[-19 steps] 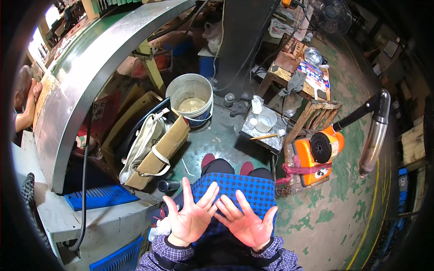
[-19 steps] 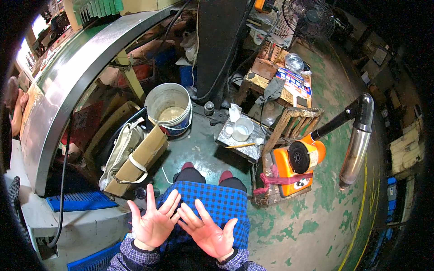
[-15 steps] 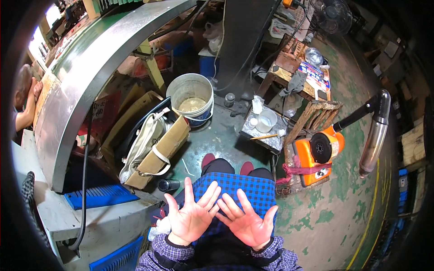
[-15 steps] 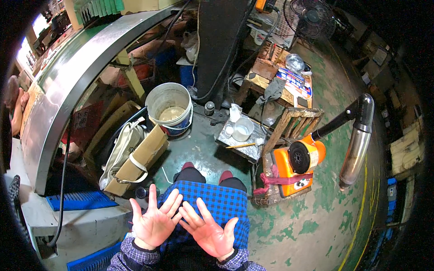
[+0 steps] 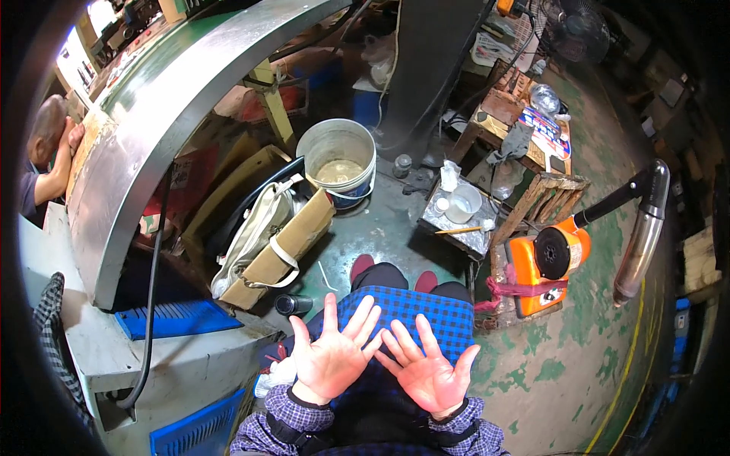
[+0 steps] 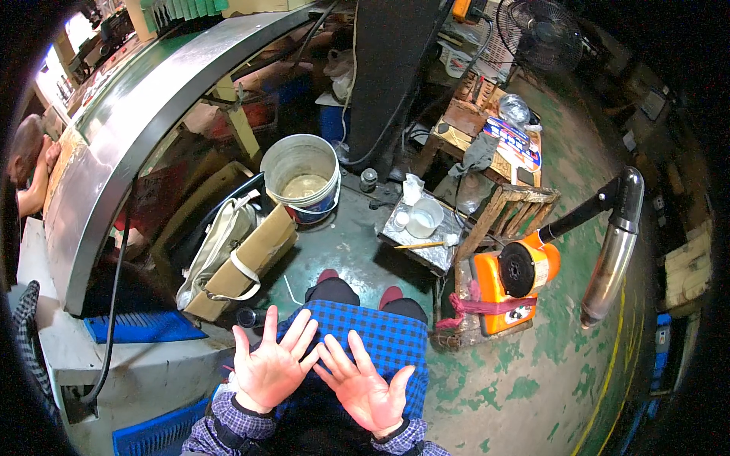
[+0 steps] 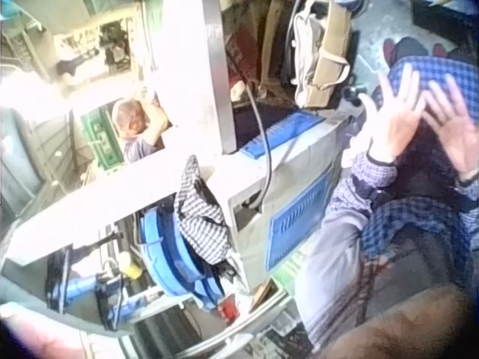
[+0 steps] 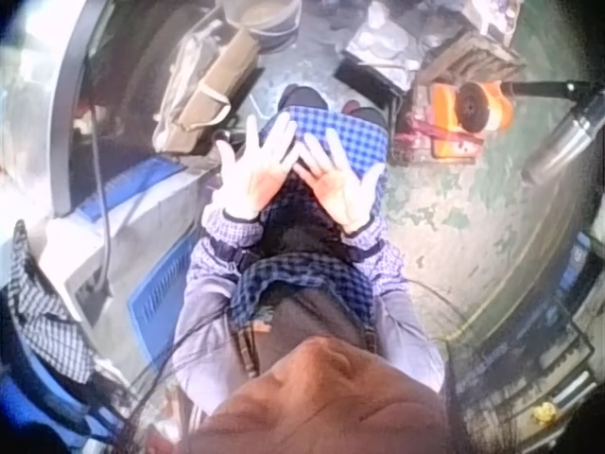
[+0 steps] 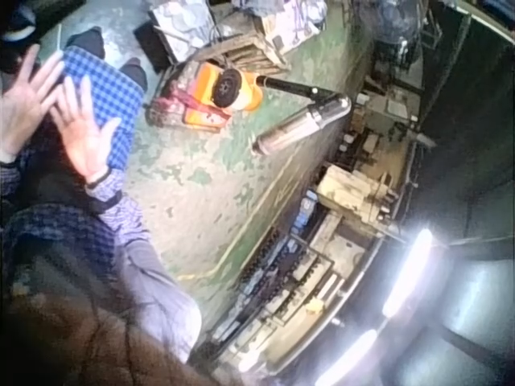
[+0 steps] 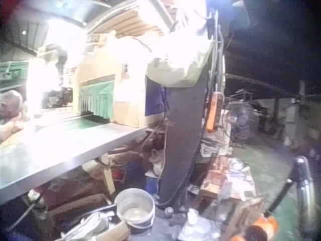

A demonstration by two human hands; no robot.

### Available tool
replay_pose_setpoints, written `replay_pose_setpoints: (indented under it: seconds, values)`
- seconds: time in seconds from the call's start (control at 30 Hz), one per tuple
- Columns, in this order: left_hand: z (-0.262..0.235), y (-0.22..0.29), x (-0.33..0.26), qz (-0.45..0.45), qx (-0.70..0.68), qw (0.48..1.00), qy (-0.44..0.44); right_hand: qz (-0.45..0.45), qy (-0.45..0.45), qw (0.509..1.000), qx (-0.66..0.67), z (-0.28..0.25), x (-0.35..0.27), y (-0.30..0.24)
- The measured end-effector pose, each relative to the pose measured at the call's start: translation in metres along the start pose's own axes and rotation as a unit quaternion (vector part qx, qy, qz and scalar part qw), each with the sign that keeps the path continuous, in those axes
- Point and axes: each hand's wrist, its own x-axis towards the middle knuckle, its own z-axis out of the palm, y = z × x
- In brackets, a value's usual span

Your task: The recorder is using various tools to process a shoe component in a manufacturing environment.

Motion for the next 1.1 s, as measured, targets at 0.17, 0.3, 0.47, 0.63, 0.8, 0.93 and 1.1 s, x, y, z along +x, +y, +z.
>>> replay_pose_setpoints:
  seconds: [0.17, 0.3, 0.47, 0.63, 0.8, 0.93, 1.1]
  values:
    - [-0.002, 0.001, 0.002, 0.0, -0.001, 1.0, 0.004, 0.0, -0.001, 1.0, -0.022, 0.0, 0.003, 0.0]
    - [0.002, -0.001, -0.002, 0.001, 0.031, 0.999, -0.011, -0.004, -0.01, 0.998, -0.054, 0.005, 0.001, 0.001]
    - [-0.001, -0.001, 0.002, -0.015, 0.068, 0.997, -0.036, -0.025, -0.016, 0.971, -0.237, 0.007, 0.002, 0.004]
    - [0.001, -0.004, 0.0, -0.023, 0.068, 0.997, -0.037, -0.064, -0.156, 0.745, -0.645, 0.004, 0.001, 0.001]
    - [0.006, -0.009, -0.004, -0.058, 0.055, 0.995, -0.059, -0.103, -0.171, 0.692, -0.693, 0.007, 0.001, 0.006]
    - [0.005, -0.01, -0.005, -0.072, 0.138, 0.986, -0.065, -0.099, -0.185, 0.653, -0.728, 0.011, 0.002, 0.004]
    - [0.007, -0.013, -0.008, -0.099, 0.207, 0.97, -0.074, -0.103, -0.19, 0.62, -0.755, 0.02, 0.006, 0.006]
